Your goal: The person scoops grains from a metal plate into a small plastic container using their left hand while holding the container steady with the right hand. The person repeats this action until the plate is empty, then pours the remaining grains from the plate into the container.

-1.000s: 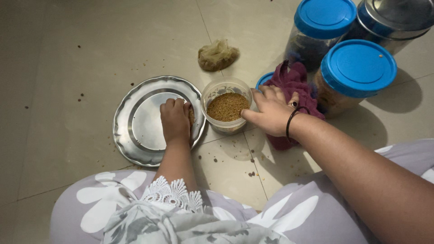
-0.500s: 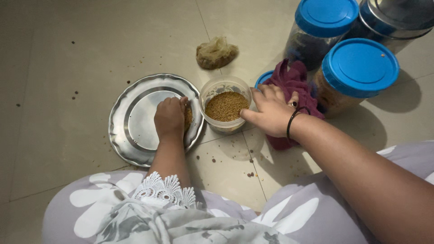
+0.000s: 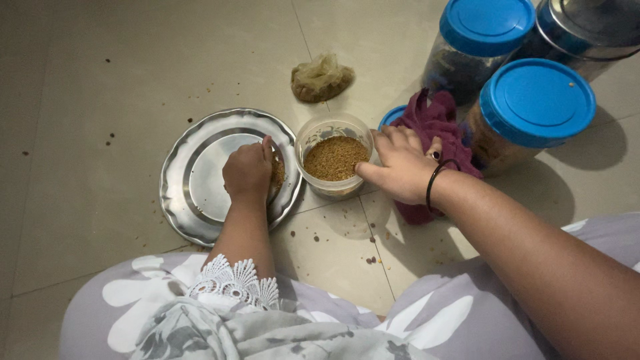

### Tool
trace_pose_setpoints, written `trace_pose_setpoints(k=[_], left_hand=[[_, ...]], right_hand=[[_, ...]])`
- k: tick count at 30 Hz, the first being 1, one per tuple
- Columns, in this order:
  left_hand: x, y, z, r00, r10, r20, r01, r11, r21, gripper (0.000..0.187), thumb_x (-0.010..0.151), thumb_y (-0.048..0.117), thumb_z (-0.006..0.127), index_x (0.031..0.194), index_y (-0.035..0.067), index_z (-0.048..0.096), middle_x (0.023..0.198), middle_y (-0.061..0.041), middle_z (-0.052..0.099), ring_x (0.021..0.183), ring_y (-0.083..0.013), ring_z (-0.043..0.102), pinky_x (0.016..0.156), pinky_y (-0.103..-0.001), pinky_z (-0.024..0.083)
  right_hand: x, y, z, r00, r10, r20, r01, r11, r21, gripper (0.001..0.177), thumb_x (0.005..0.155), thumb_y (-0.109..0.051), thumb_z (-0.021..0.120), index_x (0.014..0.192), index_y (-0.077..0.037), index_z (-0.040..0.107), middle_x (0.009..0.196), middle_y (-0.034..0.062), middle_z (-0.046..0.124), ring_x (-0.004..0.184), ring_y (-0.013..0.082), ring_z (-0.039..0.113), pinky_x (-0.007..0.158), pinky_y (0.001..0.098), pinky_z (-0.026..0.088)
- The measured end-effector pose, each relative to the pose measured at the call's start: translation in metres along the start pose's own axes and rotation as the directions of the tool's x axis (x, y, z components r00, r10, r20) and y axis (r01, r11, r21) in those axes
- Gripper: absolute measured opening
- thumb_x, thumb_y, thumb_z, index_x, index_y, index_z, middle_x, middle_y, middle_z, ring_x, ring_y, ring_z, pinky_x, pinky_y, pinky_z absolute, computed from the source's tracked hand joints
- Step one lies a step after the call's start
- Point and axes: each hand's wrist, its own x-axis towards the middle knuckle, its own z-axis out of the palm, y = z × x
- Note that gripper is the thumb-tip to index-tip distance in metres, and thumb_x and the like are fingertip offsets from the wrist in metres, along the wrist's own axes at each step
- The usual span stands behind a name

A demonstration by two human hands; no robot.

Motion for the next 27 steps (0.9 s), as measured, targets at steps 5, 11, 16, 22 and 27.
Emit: trace_pose_setpoints(k=[5, 11, 16, 22, 27], left_hand=[[0.005, -0.004, 0.001, 0.992, -0.049, -0.115, 0.036, 0.993, -0.115, 0.053, 0.108, 0.039, 0.047, 0.074, 0.008, 0.072, 0.076, -0.018, 0.069, 0.071, -0.0397, 0.067, 0.066, -0.053, 0.053], [0.021, 0.021, -0.023, 0.912, -0.3, -0.281, 0.144, 0.873, -0.466, 0.06, 0.109, 0.042, 0.047, 0.066, 0.004, 0.065, 0.059, -0.016, 0.06, 0.055, -0.0353, 0.057, 0.057, -0.051, 0.044], [0.035, 0.078, -0.061, 0.906, -0.416, -0.078, 0.21, 0.601, -0.771, 0.07, 0.111, 0.053, 0.039, 0.06, 0.008, 0.051, 0.052, -0.01, 0.048, 0.046, -0.025, 0.037, 0.049, -0.044, 0.03], [0.01, 0.16, -0.086, 0.974, -0.224, -0.025, 0.121, 0.614, -0.78, 0.069, 0.101, 0.059, 0.044, 0.061, 0.006, 0.064, 0.055, -0.014, 0.062, 0.051, -0.0315, 0.062, 0.051, -0.046, 0.043], [-0.003, 0.171, -0.083, 0.991, -0.075, -0.11, -0.01, 0.782, -0.623, 0.054, 0.102, 0.049, 0.05, 0.075, 0.008, 0.073, 0.077, -0.019, 0.07, 0.074, -0.0415, 0.067, 0.07, -0.053, 0.051]], right_hand=[[0.002, 0.005, 0.004, 1.0, -0.008, -0.028, 0.008, 1.0, 0.021, 0.093, 0.085, -0.065, 0.051, 0.158, -0.013, 0.026, 0.169, 0.0129, 0.013, 0.157, 0.035, 0.003, 0.112, 0.0795, 0.001], [0.005, 0.009, 0.007, 0.999, -0.02, -0.041, 0.02, 1.0, 0.005, 0.093, 0.085, -0.065, 0.053, 0.158, -0.014, 0.027, 0.169, 0.0141, 0.013, 0.156, 0.0375, 0.003, 0.111, 0.0799, 0.002], [0.005, 0.011, 0.009, 0.999, -0.008, -0.048, 0.006, 0.999, -0.035, 0.092, 0.085, -0.067, 0.053, 0.157, -0.016, 0.03, 0.169, 0.0128, 0.014, 0.157, 0.0359, 0.005, 0.111, 0.0805, 0.004], [0.004, 0.011, 0.008, 0.999, -0.011, -0.051, 0.008, 0.997, -0.074, 0.091, 0.085, -0.068, 0.051, 0.158, -0.017, 0.031, 0.17, 0.0129, 0.014, 0.157, 0.035, 0.006, 0.111, 0.0809, 0.004], [0.004, 0.012, 0.01, 0.998, -0.02, -0.054, 0.017, 0.998, -0.067, 0.092, 0.084, -0.067, 0.05, 0.158, -0.017, 0.028, 0.169, 0.0123, 0.015, 0.156, 0.0358, 0.007, 0.111, 0.08, 0.003]])
